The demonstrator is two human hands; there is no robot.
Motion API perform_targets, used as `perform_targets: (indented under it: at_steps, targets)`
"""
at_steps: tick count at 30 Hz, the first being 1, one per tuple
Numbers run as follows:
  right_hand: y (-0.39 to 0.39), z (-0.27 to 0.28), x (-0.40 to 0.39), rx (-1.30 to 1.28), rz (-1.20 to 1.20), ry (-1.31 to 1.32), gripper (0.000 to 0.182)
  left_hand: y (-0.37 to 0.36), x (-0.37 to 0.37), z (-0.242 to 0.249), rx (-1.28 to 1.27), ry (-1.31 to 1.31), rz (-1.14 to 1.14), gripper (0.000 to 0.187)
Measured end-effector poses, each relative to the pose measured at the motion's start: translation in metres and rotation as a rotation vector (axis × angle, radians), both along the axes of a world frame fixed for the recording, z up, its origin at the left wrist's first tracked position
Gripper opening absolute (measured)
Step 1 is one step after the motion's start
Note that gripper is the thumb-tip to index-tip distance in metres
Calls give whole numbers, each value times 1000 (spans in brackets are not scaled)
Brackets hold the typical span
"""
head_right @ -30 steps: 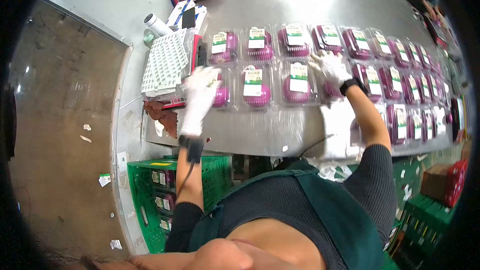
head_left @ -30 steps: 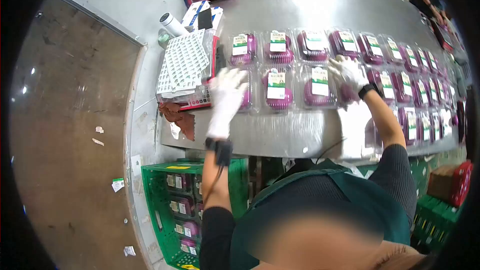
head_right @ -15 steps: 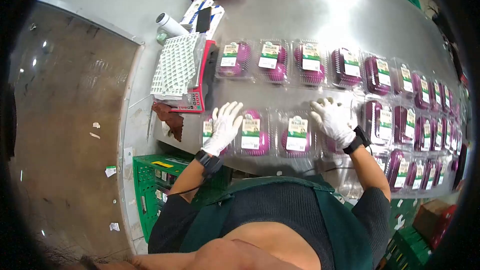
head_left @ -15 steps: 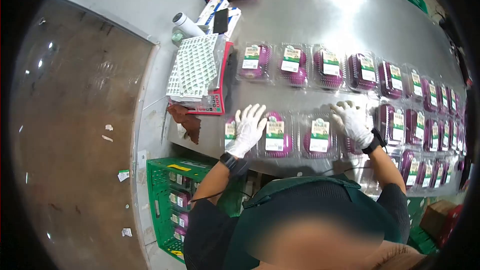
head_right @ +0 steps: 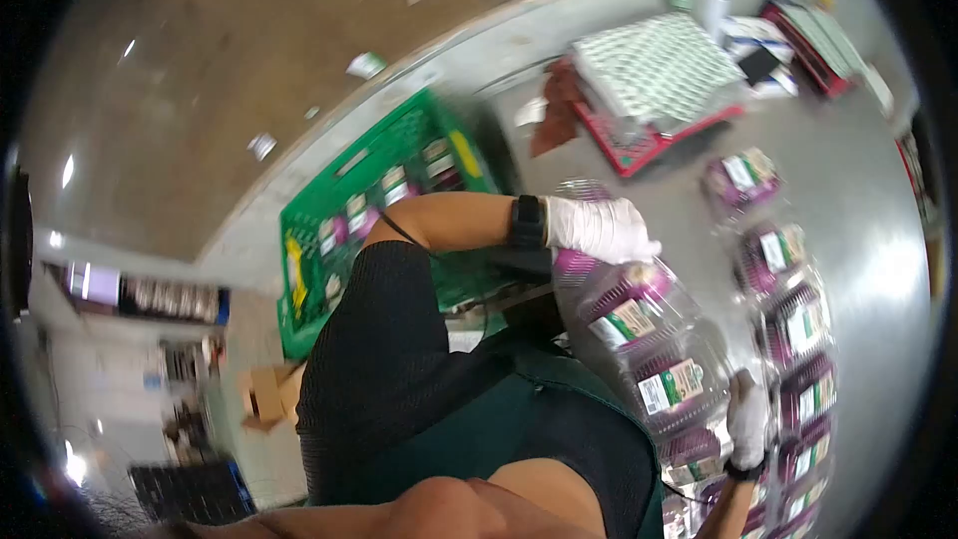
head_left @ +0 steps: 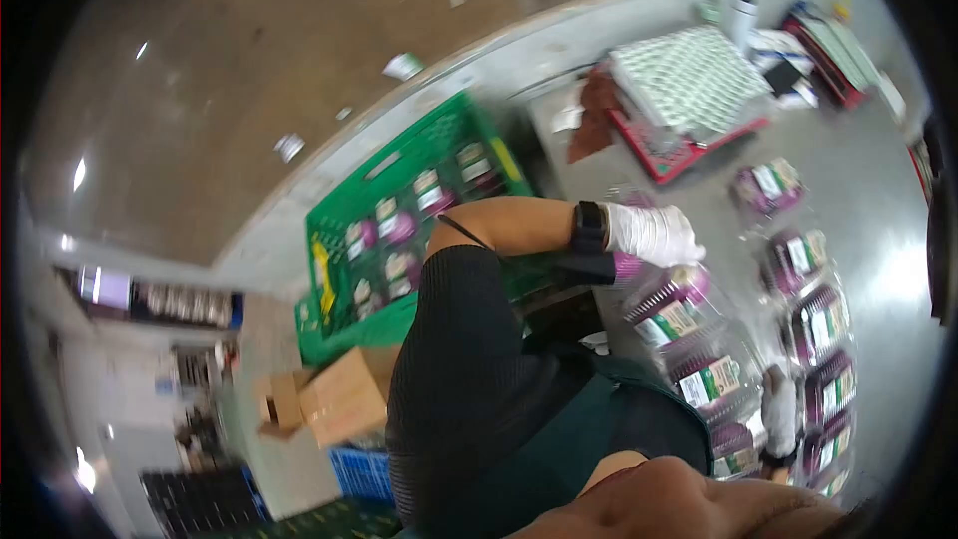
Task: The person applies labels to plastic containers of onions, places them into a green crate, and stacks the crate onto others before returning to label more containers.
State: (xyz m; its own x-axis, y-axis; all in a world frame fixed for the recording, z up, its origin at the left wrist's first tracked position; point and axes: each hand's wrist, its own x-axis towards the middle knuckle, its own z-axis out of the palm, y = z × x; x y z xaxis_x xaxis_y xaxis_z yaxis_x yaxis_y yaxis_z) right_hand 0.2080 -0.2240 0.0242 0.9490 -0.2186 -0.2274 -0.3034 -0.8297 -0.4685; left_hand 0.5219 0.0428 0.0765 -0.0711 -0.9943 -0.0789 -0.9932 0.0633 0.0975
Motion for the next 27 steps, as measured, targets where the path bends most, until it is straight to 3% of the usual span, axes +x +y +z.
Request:
perform_targets:
  at_steps: [1,3,4,6,8,9,11,14,16,18,19,21,23,26,27]
  targets:
    - [11,18,7,-32,10,17,19,24,-7,9,-40,-38,26,16]
    - [39,49,24,-278,140,-164,13,63,-9,25,-409,-113,36,13]
    - [44,61,23,-514,153,-73,11,81,-5,35,-470,-213,127,11]
    - [70,102,57,-342,181,-227,24,127,3,79,-627,-488,256,9]
    - [94,128,83,-154,127,-430,29,187,5,115,-521,-668,505,6]
    - [105,137,97,-74,80,-531,30,219,7,126,-591,-666,562,7]
    - [114,161,135,-362,388,-627,28,284,4,144,-936,-261,806,12]
    - [183,178,197,-232,386,-774,21,380,-17,172,-815,-359,961,11]
    - [261,205,234,-78,453,-722,15,451,-13,152,-636,-612,943,10]
    - [332,216,274,129,537,-617,13,506,-22,137,-368,-603,970,7]
    - [364,212,298,264,578,-537,16,535,-19,120,-232,-693,871,10]
    - [418,203,355,189,958,-450,23,585,-14,93,-136,-513,944,13]
    - [479,173,406,221,1141,-387,24,637,8,51,-15,-260,1048,16]
    - [554,100,491,185,1270,-147,21,683,67,3,40,-139,1215,13]
    - [574,68,514,122,1270,-60,21,697,91,-8,-112,-167,1076,15]
